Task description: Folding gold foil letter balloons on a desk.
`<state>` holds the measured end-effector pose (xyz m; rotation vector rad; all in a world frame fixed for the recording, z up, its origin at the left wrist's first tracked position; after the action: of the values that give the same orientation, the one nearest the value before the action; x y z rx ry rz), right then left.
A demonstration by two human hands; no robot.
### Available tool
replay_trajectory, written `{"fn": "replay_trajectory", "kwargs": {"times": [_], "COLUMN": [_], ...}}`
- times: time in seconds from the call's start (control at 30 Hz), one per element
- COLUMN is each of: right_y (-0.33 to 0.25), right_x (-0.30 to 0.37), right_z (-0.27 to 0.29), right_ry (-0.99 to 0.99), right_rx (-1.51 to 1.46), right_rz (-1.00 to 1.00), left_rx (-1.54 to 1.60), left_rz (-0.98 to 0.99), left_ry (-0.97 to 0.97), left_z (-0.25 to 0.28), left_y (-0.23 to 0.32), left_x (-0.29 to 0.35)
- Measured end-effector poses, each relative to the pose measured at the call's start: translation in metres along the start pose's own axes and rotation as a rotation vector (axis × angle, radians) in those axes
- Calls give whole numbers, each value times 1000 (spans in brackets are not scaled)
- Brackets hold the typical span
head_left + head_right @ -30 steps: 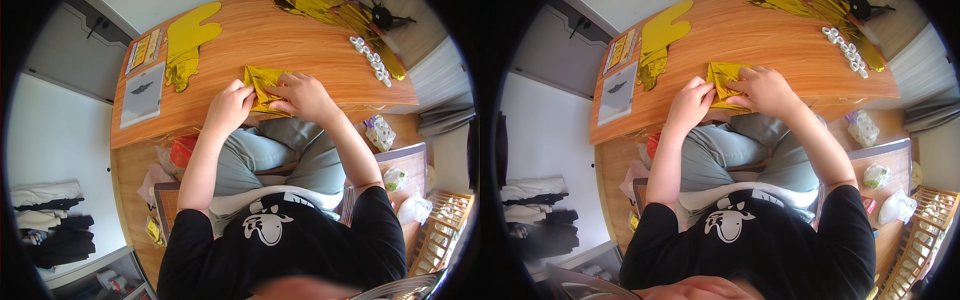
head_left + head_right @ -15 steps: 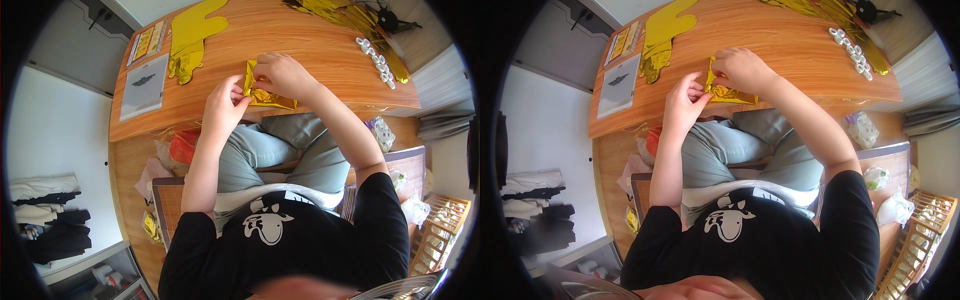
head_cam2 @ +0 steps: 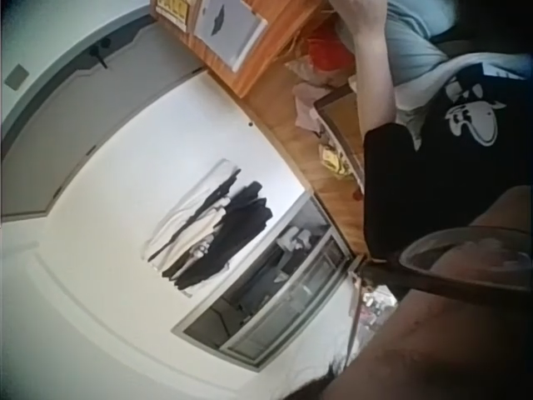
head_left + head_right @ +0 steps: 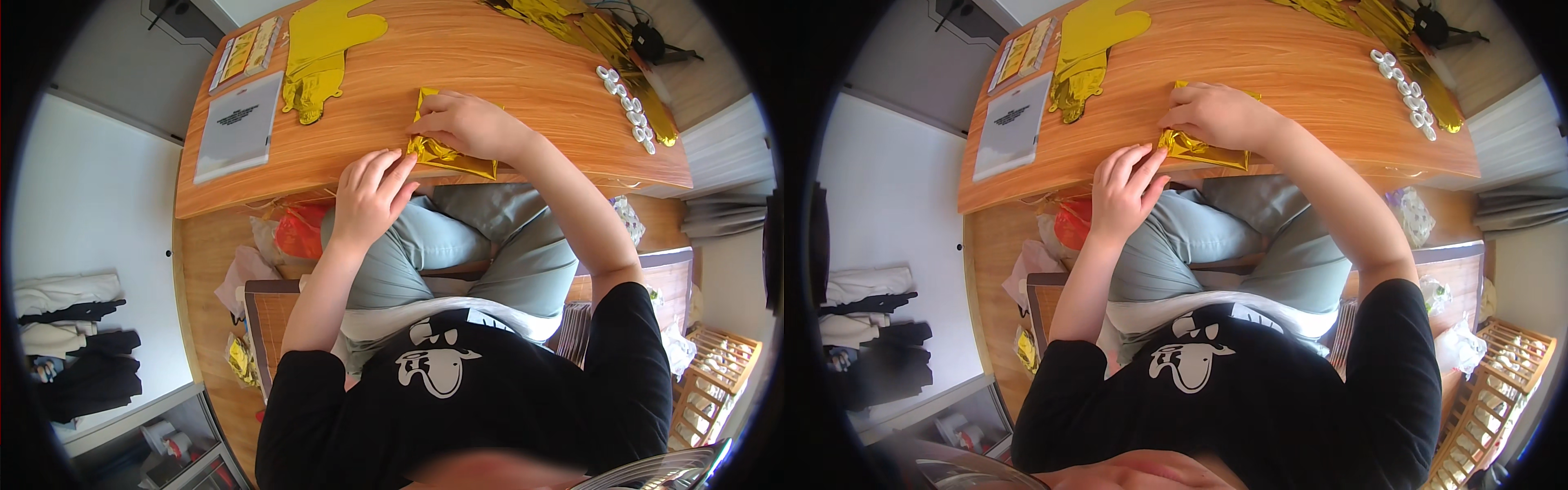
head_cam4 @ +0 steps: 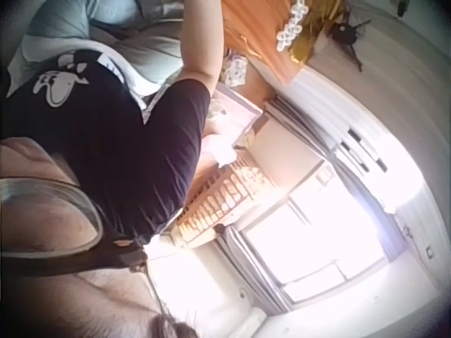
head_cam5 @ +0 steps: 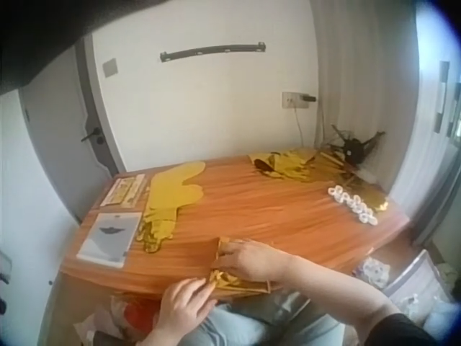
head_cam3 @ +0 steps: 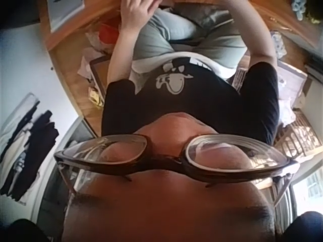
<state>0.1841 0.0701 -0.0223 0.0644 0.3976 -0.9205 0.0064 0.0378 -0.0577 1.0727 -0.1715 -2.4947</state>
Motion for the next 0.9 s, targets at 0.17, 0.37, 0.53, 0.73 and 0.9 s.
{"fn": "replay_trajectory", "kwargs": {"times": [0.17, 0.37, 0.53, 0.73, 0.9], "right_y": [-5, -4, -5, -4, -10], "right_x": [-8, -7, -6, -4, -3], "right_z": [5, 1, 4, 2, 7], "right_ry": [-44, -83, -17, 5, 36], "right_rx": [-84, -62, -131, -136, -80], "right_rz": [-25, -38, -64, -69, -39], "left_rx": [-33, -69, -30, 31, 58], "left_rz": [13, -29, 46, 104, 113], "left_ry": [-15, 29, 37, 18, 30], "left_z": [-1, -2, -2, -6, -3], "left_y": [-2, 10, 7, 0, 2], "left_x": [4, 1, 2, 6, 4]}}
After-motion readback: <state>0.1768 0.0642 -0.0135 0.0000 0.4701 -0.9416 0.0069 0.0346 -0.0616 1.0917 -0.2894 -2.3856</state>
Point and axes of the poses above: each hand's wrist, its own x-axis away from the middle knuckle, its own z-axis out of the back of the hand, y = z × x, the point moved 7 cm from there along -x, towards the middle knuckle, and after that the axes turned 12 degrees about x, right-handed, at the moved point
